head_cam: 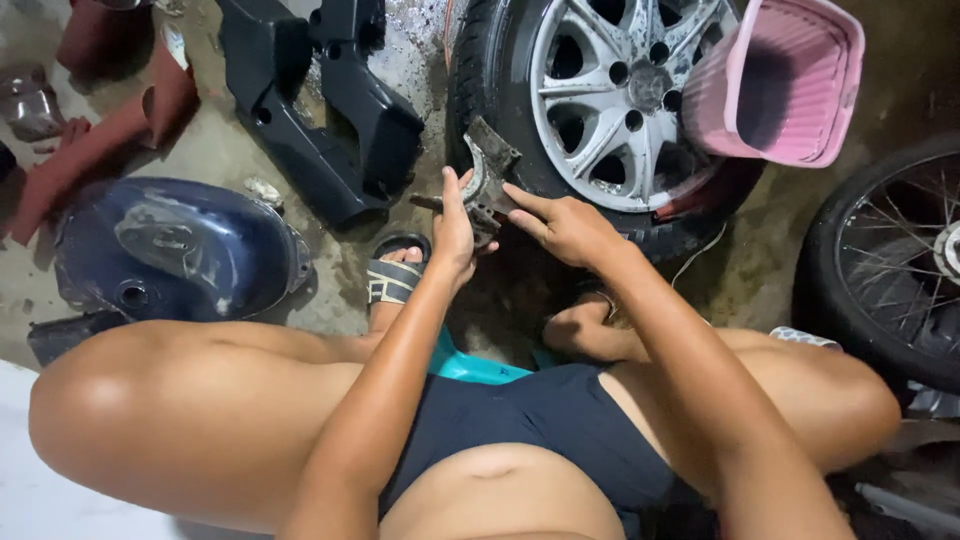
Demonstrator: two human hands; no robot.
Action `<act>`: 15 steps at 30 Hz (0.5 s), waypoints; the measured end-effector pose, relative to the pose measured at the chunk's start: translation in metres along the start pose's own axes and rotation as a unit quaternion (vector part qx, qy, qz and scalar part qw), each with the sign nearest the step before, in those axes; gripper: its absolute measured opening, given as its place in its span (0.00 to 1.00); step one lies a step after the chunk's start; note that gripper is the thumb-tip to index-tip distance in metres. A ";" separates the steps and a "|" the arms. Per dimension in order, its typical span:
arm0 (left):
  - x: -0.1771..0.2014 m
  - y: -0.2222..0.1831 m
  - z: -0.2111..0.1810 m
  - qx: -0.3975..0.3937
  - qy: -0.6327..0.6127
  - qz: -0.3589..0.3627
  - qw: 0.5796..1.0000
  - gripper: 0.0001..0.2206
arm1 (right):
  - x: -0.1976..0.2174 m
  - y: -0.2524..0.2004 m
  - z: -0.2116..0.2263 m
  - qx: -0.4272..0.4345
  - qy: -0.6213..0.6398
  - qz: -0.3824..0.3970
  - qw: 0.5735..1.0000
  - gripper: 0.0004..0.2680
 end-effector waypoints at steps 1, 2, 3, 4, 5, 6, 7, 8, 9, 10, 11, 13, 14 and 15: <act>0.000 0.001 0.002 -0.002 -0.001 0.000 1.000 0.35 | 0.002 0.000 -0.001 0.001 -0.002 -0.001 1.000 0.20; 0.001 0.003 0.004 0.002 0.000 0.000 1.000 0.35 | 0.003 0.001 0.000 0.008 -0.002 0.002 1.000 0.20; 0.002 0.004 0.007 0.006 0.002 -0.001 1.000 0.34 | 0.005 0.003 0.000 0.014 -0.002 0.004 1.000 0.20; 0.003 0.004 0.006 0.004 0.001 -0.005 1.000 0.34 | 0.000 0.007 -0.001 0.018 -0.003 0.006 1.000 0.20; 0.002 0.004 0.007 0.004 -0.003 -0.002 1.000 0.34 | -0.002 0.011 -0.004 0.020 0.007 -0.002 1.000 0.19; 0.002 0.004 0.007 0.004 -0.004 0.003 1.000 0.34 | -0.005 0.015 -0.006 0.020 0.018 -0.013 1.000 0.19; 0.003 0.003 0.006 0.002 -0.003 0.001 1.000 0.34 | -0.007 0.018 -0.008 0.023 0.018 -0.013 0.999 0.19; 0.002 0.002 0.005 0.002 -0.001 0.006 1.000 0.34 | -0.010 0.019 -0.012 0.020 0.038 -0.014 0.999 0.19; 0.002 0.000 0.004 0.002 0.002 0.010 1.000 0.35 | -0.012 0.021 -0.016 0.017 0.057 -0.015 0.998 0.19; 0.003 0.003 0.007 0.001 0.003 0.011 1.000 0.35 | -0.007 0.016 -0.014 0.018 0.058 -0.016 0.998 0.19; 0.004 0.005 0.009 0.006 0.006 0.016 1.000 0.35 | -0.006 0.011 -0.013 0.010 0.061 -0.003 0.998 0.19; 0.003 0.009 0.011 0.006 0.008 0.024 1.000 0.35 | -0.003 0.010 -0.012 0.005 0.062 0.006 0.998 0.20; 0.003 0.010 0.012 0.005 0.000 0.023 1.000 0.35 | -0.003 0.013 -0.011 0.008 0.039 0.004 0.999 0.20; 0.003 0.011 0.013 0.004 -0.009 0.022 1.000 0.36 | -0.004 0.017 -0.011 0.011 0.016 0.002 1.000 0.20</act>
Point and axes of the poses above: each hand's wrist, its own y-axis towards the middle knuckle, its own x-axis out of the back of the hand, z = x × y, the point moved 8 cm from there along y, towards the middle knuckle, and after that the axes turned 8 degrees about z, right-handed, at the moved point
